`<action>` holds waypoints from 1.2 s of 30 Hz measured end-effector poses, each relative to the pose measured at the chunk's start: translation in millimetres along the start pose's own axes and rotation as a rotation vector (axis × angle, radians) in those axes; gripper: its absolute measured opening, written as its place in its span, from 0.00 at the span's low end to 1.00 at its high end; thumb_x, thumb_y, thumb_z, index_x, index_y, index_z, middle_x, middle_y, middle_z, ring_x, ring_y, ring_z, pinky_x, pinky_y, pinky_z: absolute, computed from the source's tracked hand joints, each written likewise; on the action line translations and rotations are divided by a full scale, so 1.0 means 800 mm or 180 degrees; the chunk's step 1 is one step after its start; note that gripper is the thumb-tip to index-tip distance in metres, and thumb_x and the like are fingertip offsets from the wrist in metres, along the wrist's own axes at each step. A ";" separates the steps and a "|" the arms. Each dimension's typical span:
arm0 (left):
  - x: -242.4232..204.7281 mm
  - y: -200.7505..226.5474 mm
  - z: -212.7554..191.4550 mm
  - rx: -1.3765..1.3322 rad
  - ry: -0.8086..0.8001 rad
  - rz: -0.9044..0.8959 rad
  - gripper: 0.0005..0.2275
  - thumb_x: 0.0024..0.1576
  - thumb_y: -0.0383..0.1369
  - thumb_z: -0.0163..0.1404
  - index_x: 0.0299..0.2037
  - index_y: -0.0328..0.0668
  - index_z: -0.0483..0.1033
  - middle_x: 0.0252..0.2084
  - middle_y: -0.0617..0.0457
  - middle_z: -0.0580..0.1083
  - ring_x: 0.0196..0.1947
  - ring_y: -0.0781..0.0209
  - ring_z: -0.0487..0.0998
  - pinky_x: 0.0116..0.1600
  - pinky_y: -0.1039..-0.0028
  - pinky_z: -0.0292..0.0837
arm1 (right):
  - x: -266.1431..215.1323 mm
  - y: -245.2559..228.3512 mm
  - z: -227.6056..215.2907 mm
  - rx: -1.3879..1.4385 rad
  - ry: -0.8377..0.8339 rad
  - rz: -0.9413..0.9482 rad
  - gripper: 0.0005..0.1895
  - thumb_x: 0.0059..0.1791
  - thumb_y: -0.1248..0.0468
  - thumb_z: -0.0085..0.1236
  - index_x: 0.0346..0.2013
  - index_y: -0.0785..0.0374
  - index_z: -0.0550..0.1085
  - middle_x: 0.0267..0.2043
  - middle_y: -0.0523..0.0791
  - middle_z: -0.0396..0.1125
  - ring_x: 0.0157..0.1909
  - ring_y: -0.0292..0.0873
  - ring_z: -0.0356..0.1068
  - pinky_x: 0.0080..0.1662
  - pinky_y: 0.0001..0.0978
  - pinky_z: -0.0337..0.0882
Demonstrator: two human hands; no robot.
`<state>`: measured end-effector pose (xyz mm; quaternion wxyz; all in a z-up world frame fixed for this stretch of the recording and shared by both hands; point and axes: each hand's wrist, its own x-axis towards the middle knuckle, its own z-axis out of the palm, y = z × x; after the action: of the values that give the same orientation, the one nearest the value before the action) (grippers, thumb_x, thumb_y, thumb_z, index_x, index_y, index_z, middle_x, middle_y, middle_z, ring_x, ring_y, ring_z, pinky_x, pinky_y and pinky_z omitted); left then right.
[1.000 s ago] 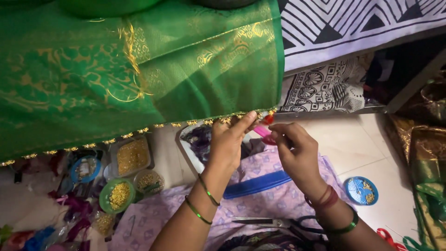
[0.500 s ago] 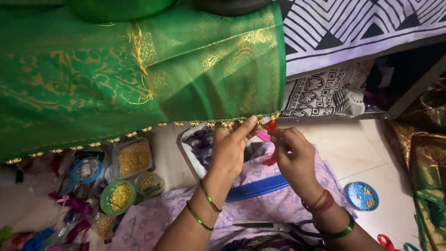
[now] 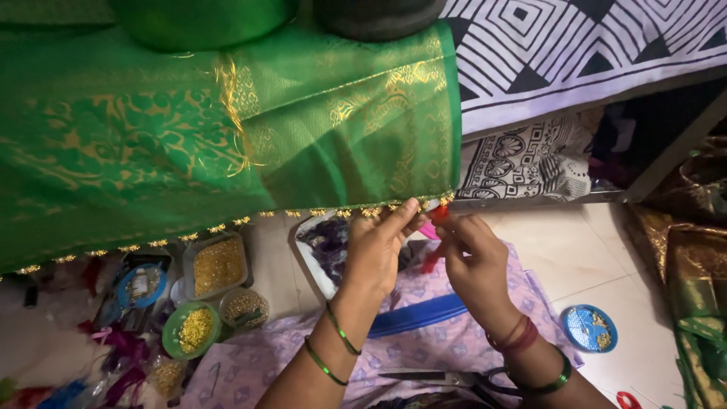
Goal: Applying decorative beads and tassels to the edge of a green saree using a needle and thread.
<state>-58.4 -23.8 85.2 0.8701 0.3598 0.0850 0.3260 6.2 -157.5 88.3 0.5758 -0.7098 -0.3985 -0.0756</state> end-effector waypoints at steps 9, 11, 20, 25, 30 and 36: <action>-0.007 -0.002 0.005 0.1130 0.0295 0.0292 0.08 0.54 0.29 0.60 0.41 0.34 0.80 0.38 0.52 0.81 0.35 0.66 0.79 0.41 0.74 0.76 | 0.013 -0.036 0.011 0.0023 0.0122 -0.0299 0.13 0.53 0.72 0.56 0.53 0.66 0.71 0.41 0.47 0.72 0.37 0.38 0.75 0.39 0.28 0.73; -0.006 -0.006 -0.001 0.1681 0.0431 0.0410 0.10 0.53 0.32 0.62 0.38 0.32 0.82 0.35 0.51 0.82 0.32 0.68 0.79 0.37 0.75 0.74 | 0.023 -0.046 0.008 -0.0117 0.0031 -0.0405 0.16 0.53 0.71 0.56 0.56 0.66 0.71 0.42 0.49 0.71 0.38 0.40 0.74 0.40 0.30 0.73; -0.005 0.013 0.014 0.3071 0.0602 0.0402 0.18 0.55 0.42 0.62 0.33 0.28 0.80 0.29 0.47 0.81 0.30 0.65 0.80 0.37 0.72 0.75 | 0.063 -0.088 -0.038 -0.0717 0.0068 -0.1172 0.06 0.47 0.71 0.63 0.38 0.66 0.78 0.46 0.54 0.70 0.48 0.47 0.72 0.44 0.33 0.73; -0.004 -0.003 0.025 0.0704 0.0242 0.0092 0.12 0.56 0.38 0.55 0.42 0.39 0.80 0.38 0.56 0.79 0.38 0.68 0.79 0.45 0.74 0.74 | 0.075 -0.057 -0.040 -0.0071 -0.0550 -0.0696 0.04 0.54 0.72 0.54 0.42 0.68 0.69 0.39 0.47 0.77 0.41 0.43 0.81 0.39 0.29 0.78; 0.006 -0.058 -0.008 0.0259 -0.0066 -0.0232 0.16 0.66 0.40 0.52 0.40 0.30 0.78 0.32 0.49 0.76 0.28 0.61 0.71 0.34 0.70 0.65 | 0.075 -0.044 -0.038 -0.0266 -0.0565 -0.0873 0.06 0.55 0.75 0.48 0.46 0.68 0.64 0.35 0.49 0.75 0.37 0.43 0.81 0.37 0.30 0.78; 0.004 -0.034 0.017 -0.0031 0.0092 -0.0135 0.13 0.66 0.36 0.50 0.40 0.30 0.79 0.32 0.49 0.78 0.32 0.61 0.79 0.39 0.71 0.74 | 0.100 -0.049 -0.053 0.0740 -0.0841 -0.0732 0.08 0.59 0.78 0.35 0.52 0.70 0.58 0.42 0.51 0.71 0.44 0.48 0.80 0.48 0.37 0.81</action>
<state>-36.9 -44.1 77.0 0.8772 0.3489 0.1035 0.3131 49.6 -155.7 177.0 0.5842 -0.5921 -0.5550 -0.0007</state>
